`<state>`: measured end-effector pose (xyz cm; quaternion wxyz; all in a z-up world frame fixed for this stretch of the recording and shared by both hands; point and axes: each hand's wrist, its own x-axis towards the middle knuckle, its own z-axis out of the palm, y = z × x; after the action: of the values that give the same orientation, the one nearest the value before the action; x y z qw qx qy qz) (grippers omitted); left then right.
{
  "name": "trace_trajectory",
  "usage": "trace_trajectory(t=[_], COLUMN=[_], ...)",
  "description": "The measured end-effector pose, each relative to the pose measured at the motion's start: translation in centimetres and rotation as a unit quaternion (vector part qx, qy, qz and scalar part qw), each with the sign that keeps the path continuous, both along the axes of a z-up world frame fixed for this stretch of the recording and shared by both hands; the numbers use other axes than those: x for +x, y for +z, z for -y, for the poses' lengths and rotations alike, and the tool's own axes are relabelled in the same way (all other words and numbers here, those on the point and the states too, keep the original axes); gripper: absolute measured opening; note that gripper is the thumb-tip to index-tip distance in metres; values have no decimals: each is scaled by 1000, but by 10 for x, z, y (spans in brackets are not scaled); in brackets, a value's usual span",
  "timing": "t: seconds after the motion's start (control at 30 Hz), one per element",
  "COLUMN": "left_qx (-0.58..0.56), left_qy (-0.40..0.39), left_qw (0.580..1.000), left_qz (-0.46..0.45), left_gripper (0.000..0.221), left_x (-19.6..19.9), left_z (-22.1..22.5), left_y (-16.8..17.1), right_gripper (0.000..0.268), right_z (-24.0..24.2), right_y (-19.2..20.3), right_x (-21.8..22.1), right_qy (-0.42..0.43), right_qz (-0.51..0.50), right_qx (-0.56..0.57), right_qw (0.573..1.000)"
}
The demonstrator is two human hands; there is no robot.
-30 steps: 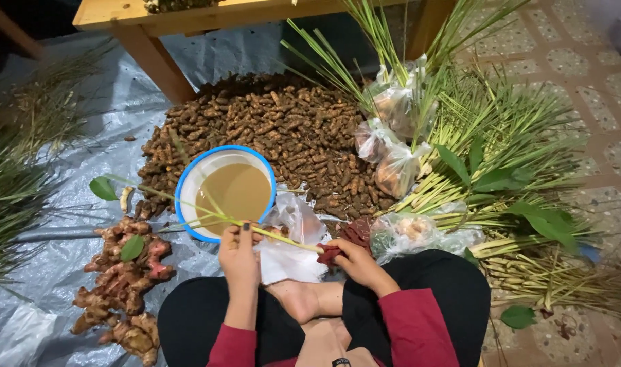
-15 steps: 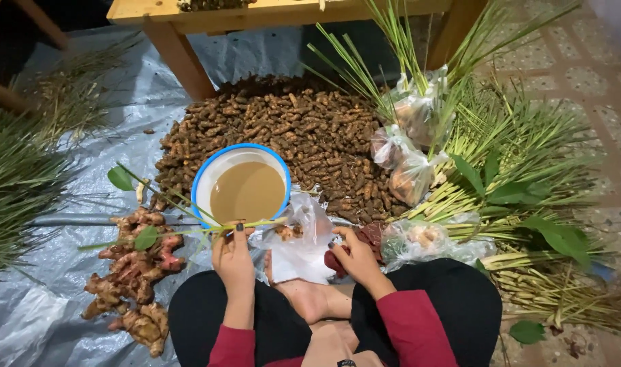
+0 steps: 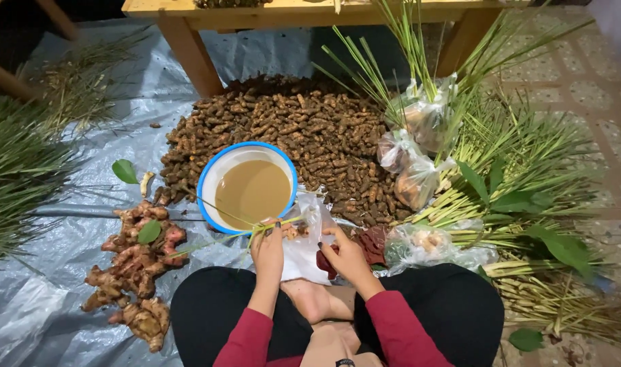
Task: Sorting and cleaning ginger roots by hand and placing them into small plastic bags.
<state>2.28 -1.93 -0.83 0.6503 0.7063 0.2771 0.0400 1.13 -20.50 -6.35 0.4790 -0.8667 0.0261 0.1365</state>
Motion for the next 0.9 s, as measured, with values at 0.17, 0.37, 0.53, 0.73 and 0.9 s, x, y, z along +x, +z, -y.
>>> trace_trajectory(t=[0.17,0.37,0.53,0.73,0.9], left_qx=[-66,219,367,347,329], left_qy=[-21,-162,-231,-337,-293], left_qw=[998,945,897,847,884], left_qz=[8,-181,-90,-220,-157], left_gripper=[34,40,51,44,27], left_x=[1,34,28,24,25], left_z=[4,-34,-59,-70,-48], left_y=[-28,-130,-120,-67,-16], right_gripper=[30,23,19,33,25], right_z=[14,33,61,112,186], right_y=[-13,-48,-48,-31,-31], right_x=[-6,-1,11,30,47], right_qy=[-44,-105,-130,-242,-322], right_qz=[-14,9,51,43,137], right_qx=[13,61,208,299,470], right_qw=[999,993,968,922,810])
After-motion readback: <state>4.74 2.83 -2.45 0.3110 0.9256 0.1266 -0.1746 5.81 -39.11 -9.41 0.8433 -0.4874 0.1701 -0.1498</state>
